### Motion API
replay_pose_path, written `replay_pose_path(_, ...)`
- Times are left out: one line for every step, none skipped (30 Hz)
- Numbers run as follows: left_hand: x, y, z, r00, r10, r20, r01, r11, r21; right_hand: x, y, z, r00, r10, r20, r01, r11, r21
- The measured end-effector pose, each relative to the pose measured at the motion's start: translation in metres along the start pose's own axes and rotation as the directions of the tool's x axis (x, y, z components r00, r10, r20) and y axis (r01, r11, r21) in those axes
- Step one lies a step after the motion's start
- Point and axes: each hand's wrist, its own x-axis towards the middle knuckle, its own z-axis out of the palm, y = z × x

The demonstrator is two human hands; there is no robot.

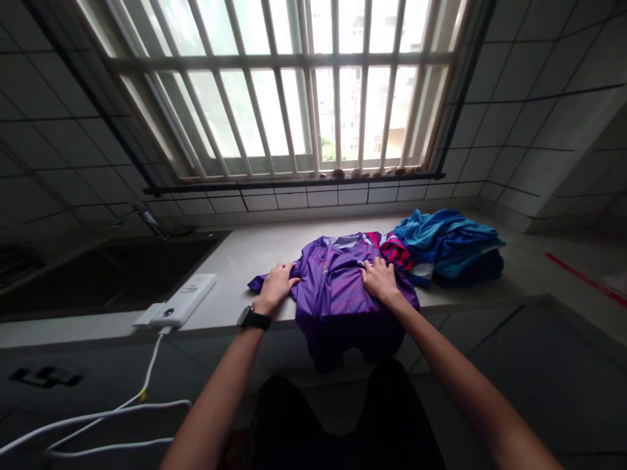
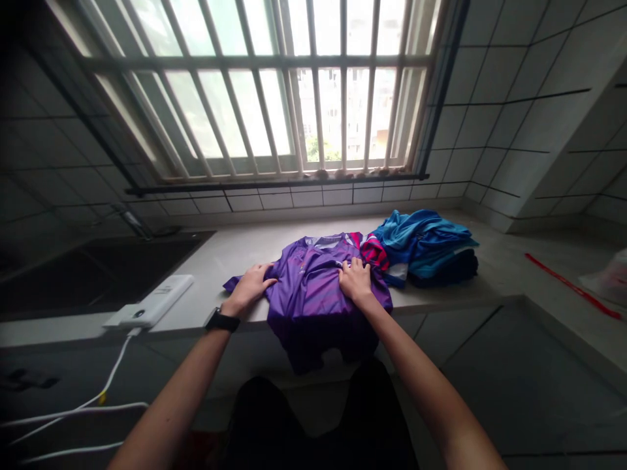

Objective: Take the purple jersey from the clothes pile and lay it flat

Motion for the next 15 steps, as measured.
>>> replay_pose_path(0.003,0.0,0.004,1.0,-0.016,0.011,0.016,0.999,0.032,0.0,0.001,0.001,1.0,0.0,-0.007,0.0,1.0,0.008)
replay_pose_path(0.005,-0.001,0.006,0.999,-0.037,0.015,0.036,0.998,0.056,0.001,0.002,0.002,1.0,0.001,-0.012,-0.001,1.0,0.016)
replay_pose_path(0.008,-0.005,0.004,0.998,-0.065,0.008,0.064,0.995,0.077,0.001,0.002,0.003,1.0,0.003,-0.015,-0.003,1.0,0.023)
replay_pose_path(0.012,-0.011,0.0,0.995,-0.099,-0.01,0.1,0.99,0.098,0.002,0.002,0.004,1.0,0.008,-0.018,-0.008,1.0,0.029)
replay_pose_path(0.016,-0.018,-0.007,0.99,-0.137,-0.032,0.14,0.983,0.12,0.002,0.003,0.005,1.0,0.014,-0.021,-0.014,0.999,0.034)
replay_pose_path(0.02,-0.026,-0.015,0.982,-0.182,-0.055,0.188,0.972,0.143,0.002,0.003,0.005,1.0,0.019,-0.024,-0.018,0.999,0.038)
replay_pose_path(0.025,-0.032,-0.022,0.97,-0.228,-0.083,0.239,0.956,0.168,0.002,0.002,0.006,0.999,0.018,-0.027,-0.017,0.999,0.043)
replay_pose_path(0.029,-0.037,-0.029,0.957,-0.264,-0.122,0.284,0.939,0.195,0.002,0.002,0.006,0.999,0.014,-0.031,-0.013,0.999,0.049)
replay_pose_path(0.033,-0.04,-0.035,0.945,-0.281,-0.17,0.315,0.922,0.225,0.002,0.002,0.007,0.999,0.008,-0.034,-0.006,0.999,0.054)
replay_pose_path(0.037,-0.04,-0.039,0.939,-0.273,-0.209,0.322,0.911,0.256,0.002,0.002,0.007,0.999,0.002,-0.035,0.0,0.998,0.057)
replay_pose_path(0.041,-0.036,-0.04,0.945,-0.24,-0.221,0.298,0.91,0.287,0.002,0.002,0.008,0.999,-0.002,-0.036,0.004,0.998,0.058)
replay_pose_path(0.044,-0.03,-0.038,0.964,-0.181,-0.196,0.236,0.92,0.312,0.002,0.002,0.008,0.999,-0.005,-0.038,0.007,0.998,0.057)
replay_pose_path(0.047,-0.022,-0.034,0.985,-0.107,-0.132,0.145,0.935,0.322,0.003,0.003,0.009,0.999,-0.005,-0.042,0.008,0.999,0.053)
replay_pose_path(0.05,-0.013,-0.028,0.999,-0.034,-0.04,0.045,0.949,0.312,0.003,0.004,0.009,0.999,-0.007,-0.046,0.009,0.999,0.048)
replay_pose_path(0.052,-0.004,-0.021,0.998,0.021,0.053,-0.036,0.957,0.288,0.003,0.004,0.01,0.999,-0.011,-0.05,0.013,0.999,0.044)
